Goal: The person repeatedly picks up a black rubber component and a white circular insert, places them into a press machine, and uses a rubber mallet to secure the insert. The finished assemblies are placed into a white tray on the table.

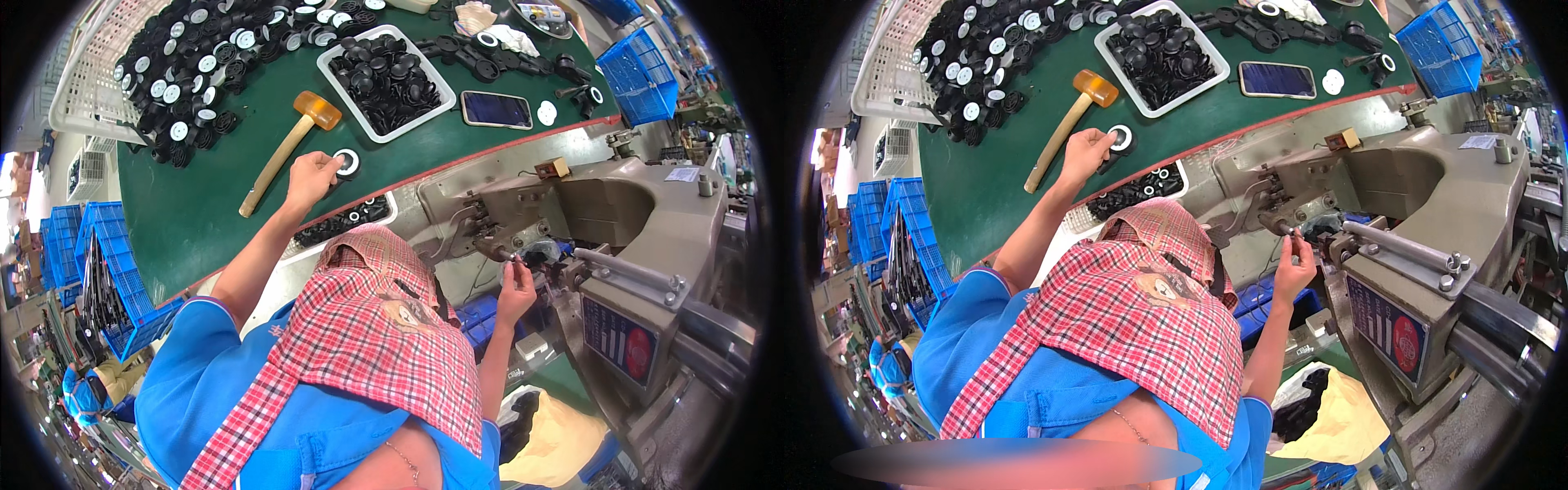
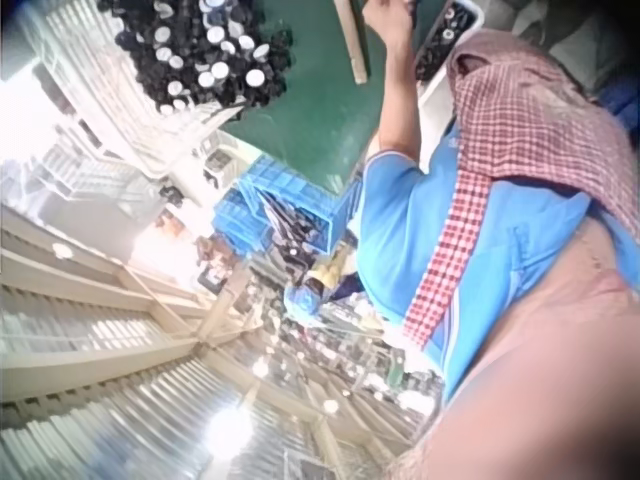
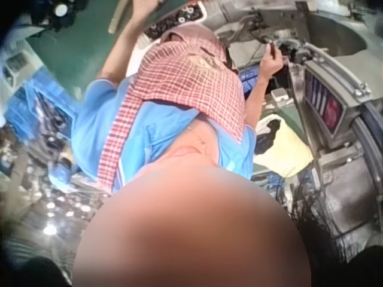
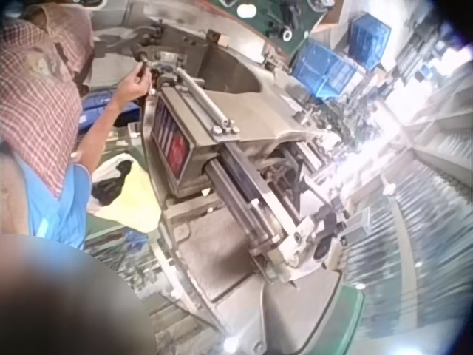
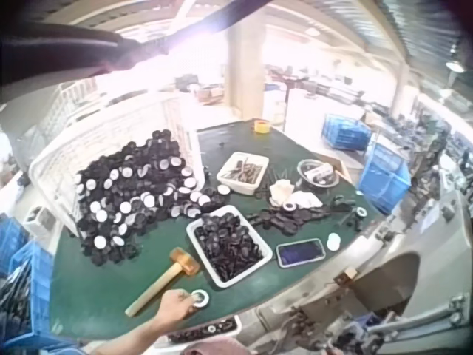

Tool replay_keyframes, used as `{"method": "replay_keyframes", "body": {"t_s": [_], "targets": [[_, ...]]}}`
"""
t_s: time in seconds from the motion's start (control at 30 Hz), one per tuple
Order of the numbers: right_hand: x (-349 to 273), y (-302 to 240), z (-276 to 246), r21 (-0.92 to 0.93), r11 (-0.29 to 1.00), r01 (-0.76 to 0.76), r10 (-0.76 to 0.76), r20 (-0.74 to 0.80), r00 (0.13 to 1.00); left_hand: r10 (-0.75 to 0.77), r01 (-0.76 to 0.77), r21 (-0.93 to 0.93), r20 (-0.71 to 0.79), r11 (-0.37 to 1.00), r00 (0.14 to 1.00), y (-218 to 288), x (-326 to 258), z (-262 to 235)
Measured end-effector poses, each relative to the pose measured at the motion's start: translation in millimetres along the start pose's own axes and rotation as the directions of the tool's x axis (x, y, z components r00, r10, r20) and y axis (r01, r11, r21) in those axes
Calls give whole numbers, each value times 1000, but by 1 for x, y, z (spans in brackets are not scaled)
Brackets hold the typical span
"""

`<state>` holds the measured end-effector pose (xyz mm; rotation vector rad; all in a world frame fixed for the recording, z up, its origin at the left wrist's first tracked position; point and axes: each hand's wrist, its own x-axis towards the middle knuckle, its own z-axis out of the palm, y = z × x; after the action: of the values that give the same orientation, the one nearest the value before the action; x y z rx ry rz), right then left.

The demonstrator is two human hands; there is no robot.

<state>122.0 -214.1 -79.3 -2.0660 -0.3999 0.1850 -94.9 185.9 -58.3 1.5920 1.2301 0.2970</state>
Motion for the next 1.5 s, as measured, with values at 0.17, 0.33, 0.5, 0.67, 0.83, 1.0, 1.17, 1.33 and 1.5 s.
{"method": "replay_keyframes", "body": {"t_s": [0.17,0.33,0.5,0.67,0.83,1.0,1.17,1.33,1.5], "targets": [[-25,-28,7,-197,972,130,-126,32,992,-19,3,-88,-177,996,984,-7,-8,20],[-42,-38,30,-232,955,186,-146,179,973,-87,73,-98,-146,993,986,0,-11,17],[7,-105,138,129,840,527,-509,523,684,-105,105,78,5,991,994,14,-1,0],[49,-149,260,347,752,560,-643,570,511,-78,50,164,168,985,983,11,16,-7],[38,-147,282,319,782,536,-613,551,566,666,-283,751,-266,597,697,-16,21,-54],[19,-147,288,257,806,534,-584,493,645,400,-258,568,-140,781,906,-36,18,-76],[19,-143,290,236,826,511,-557,475,681,269,-259,119,-79,958,960,15,-92,-86],[14,-149,293,198,776,598,-614,452,647,295,-259,438,-16,861,955,-42,-97,-60],[17,-149,294,175,783,597,-603,448,660,422,-356,325,-158,876,893,3,-115,-62]]}}
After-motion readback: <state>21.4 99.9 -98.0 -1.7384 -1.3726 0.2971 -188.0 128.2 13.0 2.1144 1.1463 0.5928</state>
